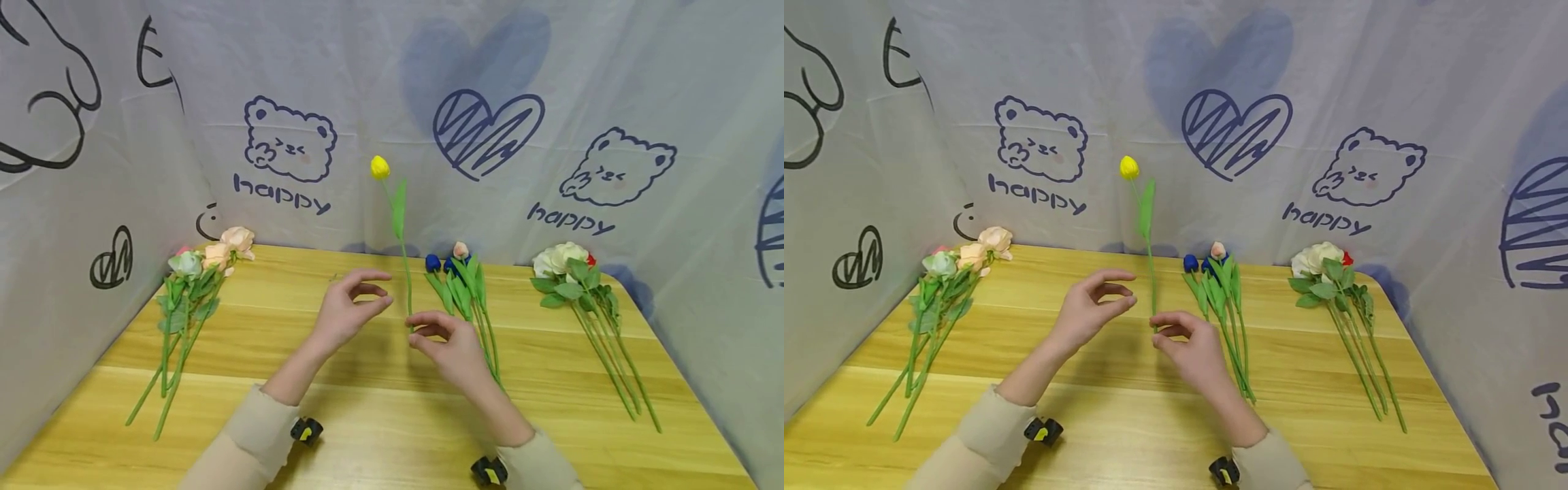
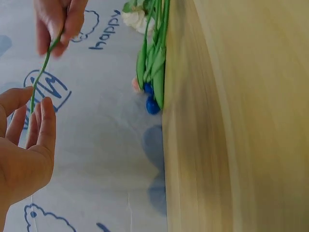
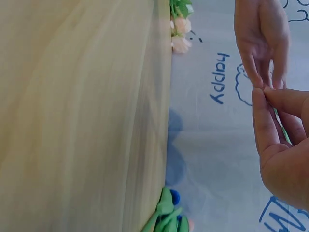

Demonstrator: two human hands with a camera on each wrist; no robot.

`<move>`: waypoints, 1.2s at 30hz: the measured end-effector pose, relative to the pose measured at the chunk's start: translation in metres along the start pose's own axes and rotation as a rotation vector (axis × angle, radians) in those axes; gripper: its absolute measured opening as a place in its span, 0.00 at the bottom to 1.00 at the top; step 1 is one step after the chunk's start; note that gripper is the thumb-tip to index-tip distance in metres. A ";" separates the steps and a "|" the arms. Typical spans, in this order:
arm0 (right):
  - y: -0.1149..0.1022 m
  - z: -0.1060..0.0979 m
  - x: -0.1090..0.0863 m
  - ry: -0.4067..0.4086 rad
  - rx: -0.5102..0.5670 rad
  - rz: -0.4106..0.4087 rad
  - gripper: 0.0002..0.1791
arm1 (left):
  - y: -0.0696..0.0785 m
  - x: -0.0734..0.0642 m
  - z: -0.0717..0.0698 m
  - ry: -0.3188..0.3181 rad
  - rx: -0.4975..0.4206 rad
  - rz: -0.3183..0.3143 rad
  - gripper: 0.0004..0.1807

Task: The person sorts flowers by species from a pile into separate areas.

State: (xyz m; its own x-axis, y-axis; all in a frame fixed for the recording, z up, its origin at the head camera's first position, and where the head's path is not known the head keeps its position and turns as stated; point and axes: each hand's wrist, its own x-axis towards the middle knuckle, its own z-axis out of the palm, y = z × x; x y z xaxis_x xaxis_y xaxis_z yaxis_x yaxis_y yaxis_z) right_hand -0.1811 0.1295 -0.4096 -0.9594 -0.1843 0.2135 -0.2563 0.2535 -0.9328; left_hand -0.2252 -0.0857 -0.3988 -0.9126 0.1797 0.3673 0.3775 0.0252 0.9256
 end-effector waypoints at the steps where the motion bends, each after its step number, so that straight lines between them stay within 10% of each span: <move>1: 0.001 -0.003 -0.001 0.001 -0.008 0.008 0.13 | 0.000 -0.001 -0.004 0.001 0.007 -0.006 0.19; 22: 0.033 -0.093 -0.028 -0.029 -0.320 0.165 0.14 | -0.019 -0.039 -0.143 0.038 0.555 -0.077 0.16; 36: 0.048 -0.114 -0.042 -0.142 -0.279 0.293 0.15 | -0.022 -0.055 -0.244 -0.144 0.776 -0.210 0.15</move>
State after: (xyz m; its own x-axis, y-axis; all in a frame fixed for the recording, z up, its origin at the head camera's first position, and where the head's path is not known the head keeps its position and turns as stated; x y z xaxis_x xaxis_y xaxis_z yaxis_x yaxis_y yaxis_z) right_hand -0.1668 0.2571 -0.4298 -0.9756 -0.1904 -0.1095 -0.0158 0.5580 -0.8297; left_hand -0.2219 -0.3363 -0.4174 -0.9672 0.2185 0.1292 0.2504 0.7370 0.6278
